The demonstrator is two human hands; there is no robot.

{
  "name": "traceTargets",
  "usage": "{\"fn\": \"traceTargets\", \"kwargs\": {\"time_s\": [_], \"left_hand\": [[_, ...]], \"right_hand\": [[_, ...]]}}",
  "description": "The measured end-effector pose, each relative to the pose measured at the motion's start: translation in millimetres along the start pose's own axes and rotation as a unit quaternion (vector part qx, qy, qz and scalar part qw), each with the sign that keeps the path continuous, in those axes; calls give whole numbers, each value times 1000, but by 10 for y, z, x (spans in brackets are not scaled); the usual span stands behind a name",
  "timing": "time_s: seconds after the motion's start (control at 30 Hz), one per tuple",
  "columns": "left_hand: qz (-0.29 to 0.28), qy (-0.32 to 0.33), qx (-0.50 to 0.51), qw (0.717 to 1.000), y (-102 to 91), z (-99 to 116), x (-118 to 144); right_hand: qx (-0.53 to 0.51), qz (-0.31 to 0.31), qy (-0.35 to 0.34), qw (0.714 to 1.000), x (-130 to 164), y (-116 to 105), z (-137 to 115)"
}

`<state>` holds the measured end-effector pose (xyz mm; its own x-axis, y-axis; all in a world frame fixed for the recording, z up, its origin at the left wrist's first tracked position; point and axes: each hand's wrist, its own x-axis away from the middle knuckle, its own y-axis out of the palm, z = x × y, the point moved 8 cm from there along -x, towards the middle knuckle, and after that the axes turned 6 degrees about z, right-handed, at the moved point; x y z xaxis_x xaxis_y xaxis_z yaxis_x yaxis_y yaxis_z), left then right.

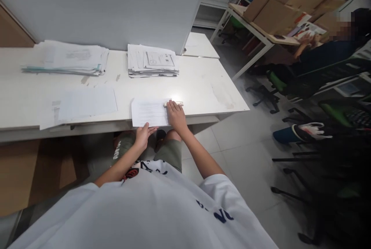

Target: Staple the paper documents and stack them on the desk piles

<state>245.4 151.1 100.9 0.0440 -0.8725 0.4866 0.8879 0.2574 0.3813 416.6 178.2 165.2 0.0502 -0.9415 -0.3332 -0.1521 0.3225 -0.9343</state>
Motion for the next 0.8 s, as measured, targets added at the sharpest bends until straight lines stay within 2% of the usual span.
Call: {"fn": "traceTargets", "kwargs": {"time_s": [0.17,0.27,0.37,0.47,0.53,0.6,0.67,0.7,0.8], "left_hand": [[-30,30,-18,999,-59,159,43],[-16,51,-8,999,-289,296,98],[14,53,13,998,-607,554,90],[37,58,21,997,-868,1046,-70],[61,90,12,994,-988,1507,-245],[94,126,1,988,-1048,1969,-429],[99,147,-5,984,-975,2345,-600],[88,153,-6,984,-878,2489,-680],[32,167,-9,985,-358,2756,-913]], "right_hand": [[-5,14,-52,999,-38,-31,14],[-23,47,-71,996,-28,-83,59],[-50,66,-92,992,-81,-154,117],[-72,66,-134,986,-217,-173,142],[-80,61,-139,985,-310,-115,170],[-81,62,-115,988,-368,-16,218],[-75,75,-88,990,-376,73,261],[-71,85,-80,991,-368,104,273],[-65,105,-77,989,-341,147,275]]}}
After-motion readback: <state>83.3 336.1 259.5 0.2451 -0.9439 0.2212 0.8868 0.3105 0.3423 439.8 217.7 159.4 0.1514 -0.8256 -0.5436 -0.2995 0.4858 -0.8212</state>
